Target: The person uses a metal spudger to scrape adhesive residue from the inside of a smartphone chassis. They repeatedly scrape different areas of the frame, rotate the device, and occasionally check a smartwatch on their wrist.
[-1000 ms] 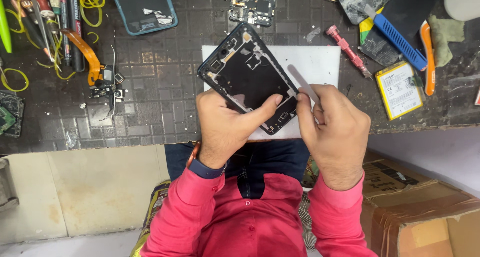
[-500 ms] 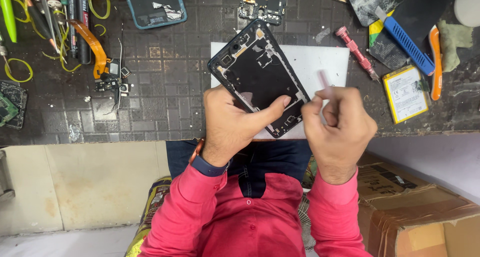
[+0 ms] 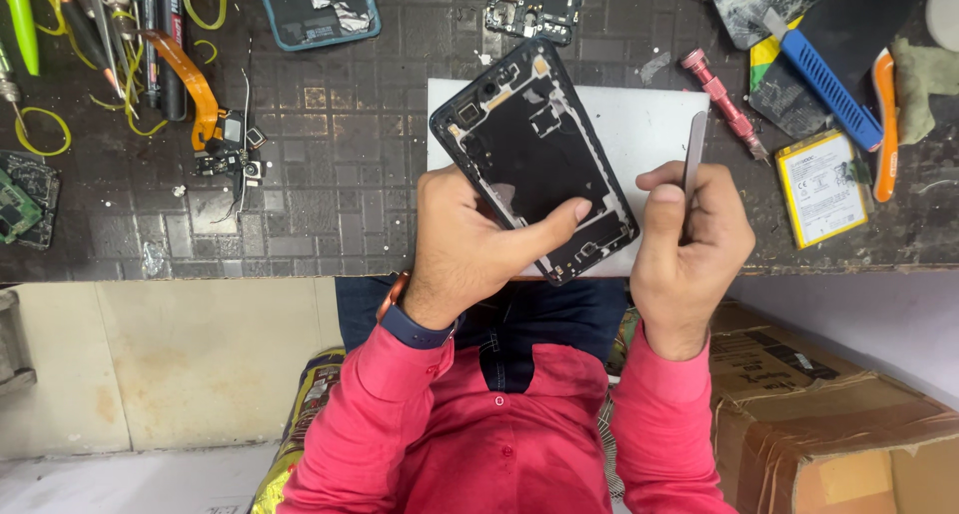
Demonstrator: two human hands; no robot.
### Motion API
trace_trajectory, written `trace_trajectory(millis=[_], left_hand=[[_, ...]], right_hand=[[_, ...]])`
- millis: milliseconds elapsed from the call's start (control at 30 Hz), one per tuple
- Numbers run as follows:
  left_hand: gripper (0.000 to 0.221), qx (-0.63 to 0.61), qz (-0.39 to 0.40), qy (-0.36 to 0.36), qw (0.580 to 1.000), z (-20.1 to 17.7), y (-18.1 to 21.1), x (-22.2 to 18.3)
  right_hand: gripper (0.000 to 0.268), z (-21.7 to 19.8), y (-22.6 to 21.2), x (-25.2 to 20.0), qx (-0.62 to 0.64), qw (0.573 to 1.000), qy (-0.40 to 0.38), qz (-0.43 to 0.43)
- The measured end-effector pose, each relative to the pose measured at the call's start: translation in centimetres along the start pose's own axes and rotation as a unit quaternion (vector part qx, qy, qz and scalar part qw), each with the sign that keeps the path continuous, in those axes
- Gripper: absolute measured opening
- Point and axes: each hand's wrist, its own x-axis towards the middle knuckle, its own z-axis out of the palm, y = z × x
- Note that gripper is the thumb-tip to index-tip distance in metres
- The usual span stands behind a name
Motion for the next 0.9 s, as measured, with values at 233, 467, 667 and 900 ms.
trace_trajectory(millis=[233, 467, 667, 900], left_hand=[[0.025, 0.011, -0.004, -0.044, 0.999, -0.3, -0.1, -0.3], [0.016, -0.027, 0.004, -0.013, 1.0, 0.0, -0.5, -0.4], [0.02, -0.055, -0.057, -0.002, 0.997, 0.6, -1.1, -0.2], [0.018, -0.106, -0.098, 0.001, 0.99, 1.0, -0.1, 0.9]], right_hand=[[0.018, -0.8, -2.1, 0.5, 0.085, 0.995, -0.017, 0.049], [0.025, -0.2, -3.1, 0.8, 0.071, 0.997, -0.007, 0.0], [0.022, 0.0, -1.6, 0.4, 0.155, 0.988, -0.003, -0.017], [0.027, 0.8, 0.0, -0.2, 0.375, 0.926, 0.042, 0.014]])
